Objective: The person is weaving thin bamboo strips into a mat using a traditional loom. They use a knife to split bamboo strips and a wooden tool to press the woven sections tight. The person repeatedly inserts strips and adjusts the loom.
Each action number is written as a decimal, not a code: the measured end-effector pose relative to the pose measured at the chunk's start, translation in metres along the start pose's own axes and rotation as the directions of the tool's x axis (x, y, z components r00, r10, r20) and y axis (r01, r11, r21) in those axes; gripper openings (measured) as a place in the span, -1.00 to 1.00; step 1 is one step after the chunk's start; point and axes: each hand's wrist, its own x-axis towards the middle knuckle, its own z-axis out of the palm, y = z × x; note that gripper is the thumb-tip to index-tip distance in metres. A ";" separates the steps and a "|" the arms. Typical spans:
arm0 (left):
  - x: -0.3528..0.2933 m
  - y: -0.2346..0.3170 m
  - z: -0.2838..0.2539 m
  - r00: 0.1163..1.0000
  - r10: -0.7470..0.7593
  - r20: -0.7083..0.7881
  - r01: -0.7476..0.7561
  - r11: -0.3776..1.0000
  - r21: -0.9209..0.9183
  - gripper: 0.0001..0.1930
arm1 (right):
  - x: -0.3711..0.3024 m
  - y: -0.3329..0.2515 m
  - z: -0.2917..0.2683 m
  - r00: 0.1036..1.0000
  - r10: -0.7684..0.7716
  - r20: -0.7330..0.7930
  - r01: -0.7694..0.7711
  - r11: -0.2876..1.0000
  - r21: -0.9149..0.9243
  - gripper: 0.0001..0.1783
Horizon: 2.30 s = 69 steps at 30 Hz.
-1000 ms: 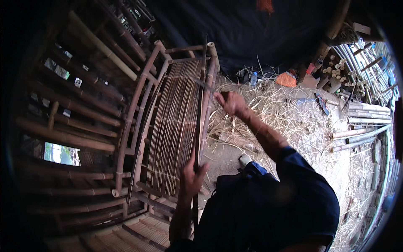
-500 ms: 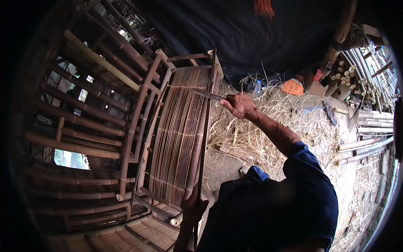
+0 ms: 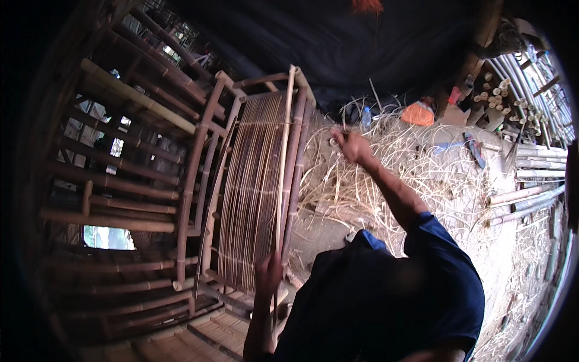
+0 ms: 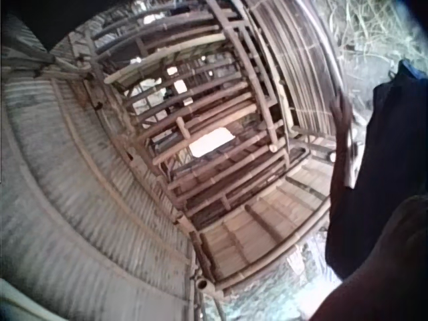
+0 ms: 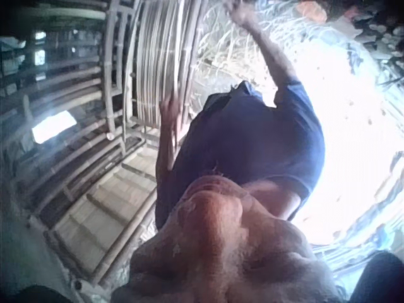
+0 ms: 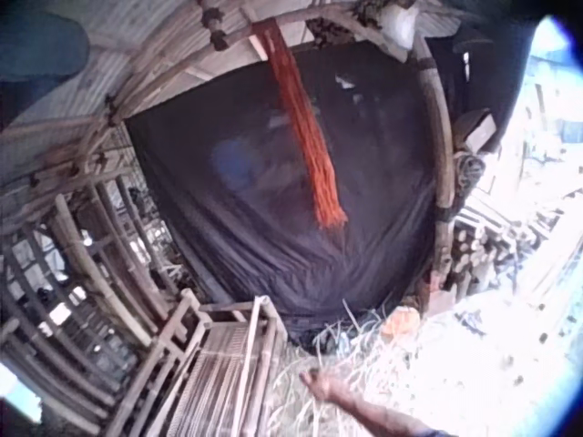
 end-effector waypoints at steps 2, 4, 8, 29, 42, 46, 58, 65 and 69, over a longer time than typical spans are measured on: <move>0.056 0.028 0.021 1.000 0.004 0.001 -0.004 0.997 -0.071 -0.57 | -0.080 -0.058 0.007 0.948 -0.037 0.315 0.019 0.998 0.058 -0.14; 0.102 0.029 0.032 0.999 0.041 0.023 -0.040 0.999 -0.036 -0.59 | -0.138 -0.085 0.020 0.874 -0.259 0.411 0.271 0.962 0.030 -0.19; 0.130 0.049 0.060 0.986 0.145 -0.079 -0.158 0.968 -0.197 -0.62 | -0.164 -0.088 0.045 0.820 -0.554 0.145 0.558 0.830 0.020 -0.23; -0.054 -0.034 -0.018 0.979 -0.034 0.200 -0.074 0.857 0.509 -0.53 | 0.088 0.082 -0.132 0.838 -0.003 -0.545 -0.212 0.920 -0.330 -0.19; 0.060 0.014 0.051 0.985 0.147 0.095 -0.152 0.987 0.054 -0.46 | -0.115 -0.054 0.069 0.885 -0.205 0.419 0.250 0.967 -0.056 -0.17; 0.007 0.016 0.035 0.983 -0.107 0.152 0.004 0.830 0.558 -0.55 | -0.001 0.023 0.041 0.956 -0.269 -0.116 0.240 0.947 -0.214 -0.29; -0.063 0.050 -0.068 0.732 0.680 -0.045 -0.314 0.396 0.863 -0.69 | 0.064 0.099 -0.087 0.976 0.155 -0.152 -0.140 0.984 0.107 -0.39; 0.001 0.132 -0.039 0.675 0.587 -0.447 -0.402 0.801 0.445 -0.72 | -0.103 0.003 0.075 0.916 -0.030 0.400 -0.214 0.806 0.552 -0.71; 0.026 0.096 0.015 0.739 0.478 -0.475 -0.489 0.866 0.109 -0.65 | -0.153 -0.069 0.085 0.829 -0.144 0.541 -0.460 0.375 0.805 -0.51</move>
